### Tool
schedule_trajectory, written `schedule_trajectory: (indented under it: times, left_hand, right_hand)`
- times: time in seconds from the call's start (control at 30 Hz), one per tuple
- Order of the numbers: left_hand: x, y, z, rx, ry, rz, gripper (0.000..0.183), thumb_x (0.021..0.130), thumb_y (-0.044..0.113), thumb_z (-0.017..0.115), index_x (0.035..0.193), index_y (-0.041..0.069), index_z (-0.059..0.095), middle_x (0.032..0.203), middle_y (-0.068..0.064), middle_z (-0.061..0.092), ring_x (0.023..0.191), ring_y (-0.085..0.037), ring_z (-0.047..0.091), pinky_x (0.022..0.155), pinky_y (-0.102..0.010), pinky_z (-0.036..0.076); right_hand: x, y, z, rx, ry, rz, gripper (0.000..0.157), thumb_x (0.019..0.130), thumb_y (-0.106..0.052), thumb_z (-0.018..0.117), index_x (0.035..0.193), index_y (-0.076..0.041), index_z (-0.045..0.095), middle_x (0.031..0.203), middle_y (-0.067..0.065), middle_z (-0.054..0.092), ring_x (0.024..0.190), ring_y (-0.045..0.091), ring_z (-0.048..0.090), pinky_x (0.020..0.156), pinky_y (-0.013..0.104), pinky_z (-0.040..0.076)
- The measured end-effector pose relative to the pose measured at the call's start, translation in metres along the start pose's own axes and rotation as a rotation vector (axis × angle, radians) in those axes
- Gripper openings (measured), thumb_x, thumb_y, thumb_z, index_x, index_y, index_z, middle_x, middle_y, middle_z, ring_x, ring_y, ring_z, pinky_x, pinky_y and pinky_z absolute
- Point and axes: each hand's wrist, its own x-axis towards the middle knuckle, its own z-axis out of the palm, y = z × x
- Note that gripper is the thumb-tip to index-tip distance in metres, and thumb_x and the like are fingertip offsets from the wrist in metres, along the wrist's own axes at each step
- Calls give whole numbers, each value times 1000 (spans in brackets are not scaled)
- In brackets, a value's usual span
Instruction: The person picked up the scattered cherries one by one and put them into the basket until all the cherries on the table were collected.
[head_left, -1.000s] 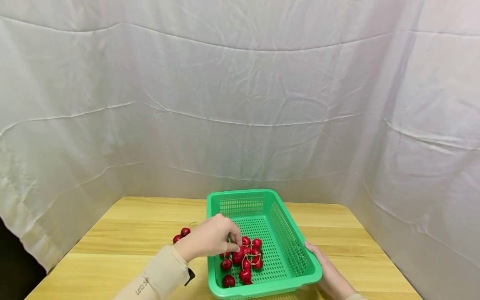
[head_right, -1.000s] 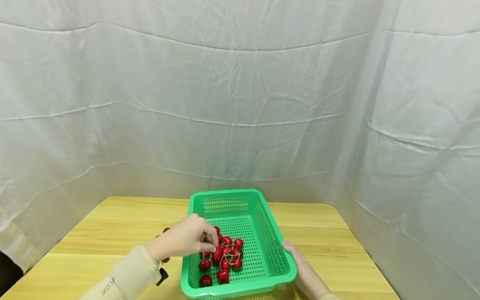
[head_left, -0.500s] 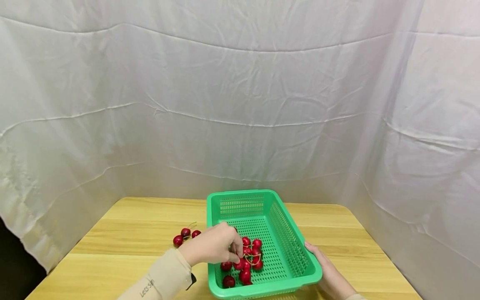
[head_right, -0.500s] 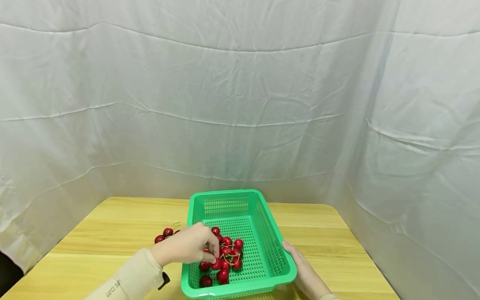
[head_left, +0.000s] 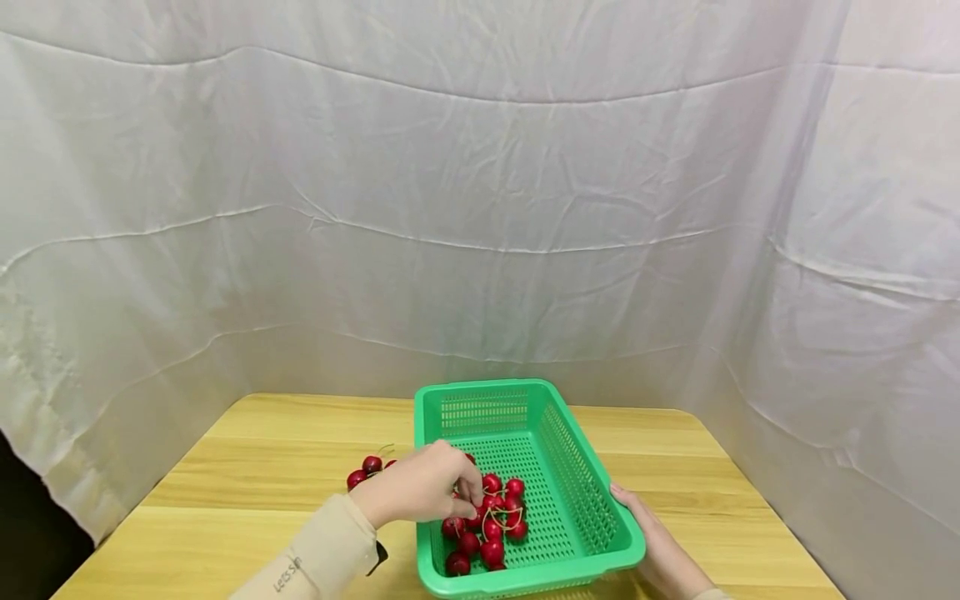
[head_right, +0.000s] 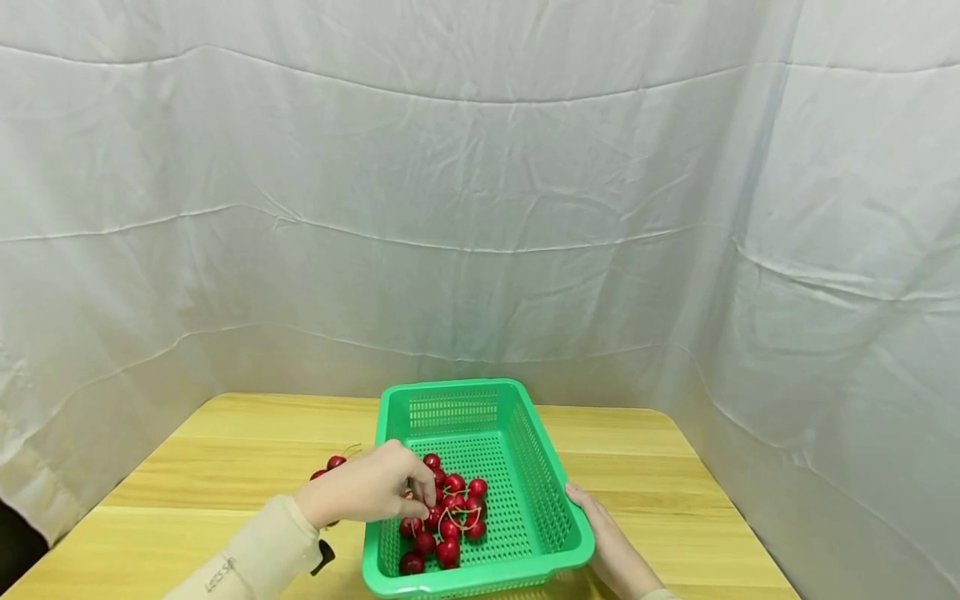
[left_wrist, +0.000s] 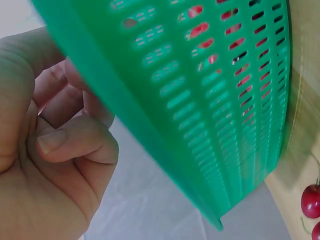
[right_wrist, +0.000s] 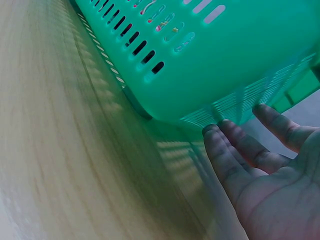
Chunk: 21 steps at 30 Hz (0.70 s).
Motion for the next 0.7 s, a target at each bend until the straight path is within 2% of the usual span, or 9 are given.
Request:
schedule_trajectory:
  times: [0.17,0.33,0.47,0.7]
  left_hand:
    - [-4,-10,-11,-12,49,28,11,93,16,85,85,23,81,81,17,74,72,8,62,70,-16,54]
    - [-14,-22,-27,27,147,23,12,94,16,83,85,22,80,83,15,75,66,5,58,67,-18,52]
    - [-23,-36,-38,42,189,-17,9,96,14,81,89,21,81,86,12,78,64,4,61,69,-21,55]
    - [-36,-67,-43,70,223,-103,9,95,13,81,88,20,80,84,14,76,77,1,66,75,-27,58]
  right_hand:
    - [0,0,0,4,-8,-1,71,116,-54,18,174,-13,5,170,7,36,136,11,52,108,22,45]
    - [0,-1,0,1,-7,2,71,116,-55,18,174,-14,6,169,5,39,136,11,53,108,24,45]
    - [0,-2,-1,1,0,8,71,116,-54,18,173,-12,7,162,-1,47,133,12,55,107,24,46]
    - [0,-2,0,1,-10,3,72,117,-54,18,173,-12,5,164,0,44,134,9,54,106,21,46]
